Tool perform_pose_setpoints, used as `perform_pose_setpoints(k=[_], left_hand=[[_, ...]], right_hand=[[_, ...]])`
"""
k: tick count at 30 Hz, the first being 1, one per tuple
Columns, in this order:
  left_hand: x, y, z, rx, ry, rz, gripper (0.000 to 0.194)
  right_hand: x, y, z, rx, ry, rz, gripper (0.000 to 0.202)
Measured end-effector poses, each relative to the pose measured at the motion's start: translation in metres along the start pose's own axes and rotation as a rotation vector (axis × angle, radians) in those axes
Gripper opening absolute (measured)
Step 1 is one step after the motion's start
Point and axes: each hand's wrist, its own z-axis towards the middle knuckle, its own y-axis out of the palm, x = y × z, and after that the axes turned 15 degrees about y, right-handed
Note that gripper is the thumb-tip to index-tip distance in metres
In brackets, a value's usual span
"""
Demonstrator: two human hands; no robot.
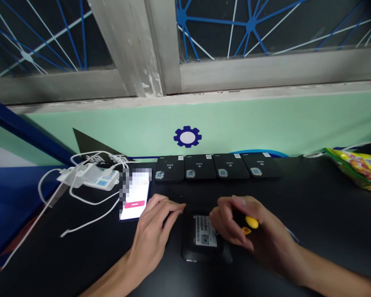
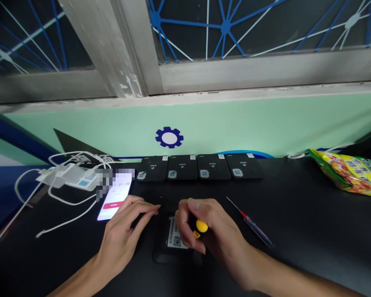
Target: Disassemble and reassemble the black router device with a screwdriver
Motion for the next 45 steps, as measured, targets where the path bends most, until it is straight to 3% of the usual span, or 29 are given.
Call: perform_pose_setpoints(k=[3, 8, 14, 18, 26, 36, 40, 45], left_hand=[[-0.002, 0.000, 0.002, -0.021, -0.008, 0.043, 0.021], [-0.010, 0.004, 0.002, 0.042, -0.031, 0.122, 0.023], [-0.022, 0.011, 0.004, 0.077, -0.156, 0.146, 0.019], [-0.021, 0.014, 0.005, 0.076, -0.240, 0.186, 0.026], [-0.024, 0.017, 0.007, 0.064, -0.322, 0.233, 0.019], [-0.025, 0.018, 0.007, 0.052, -0.368, 0.165, 0.024], [-0.024, 0.015, 0.006, 0.041, -0.381, 0.140, 0.037], [-0.017, 0.009, 0.003, 0.035, -0.293, 0.174, 0.040]], right_hand=[[0.001, 0.000, 0.000, 0.008, -0.007, 0.011, 0.066], [0.000, 0.000, -0.001, 0.011, 0.010, 0.016, 0.067], [0.001, -0.002, 0.000, 0.004, 0.005, 0.007, 0.065], [0.003, -0.002, 0.001, 0.004, 0.001, 0.017, 0.066], [0.007, -0.003, 0.002, -0.003, -0.003, 0.005, 0.068], [0.007, -0.002, 0.001, -0.004, -0.012, 0.003, 0.067], [0.007, -0.003, 0.001, -0.011, -0.002, 0.006, 0.068], [0.006, -0.001, -0.001, 0.001, 0.005, 0.023, 0.067]])
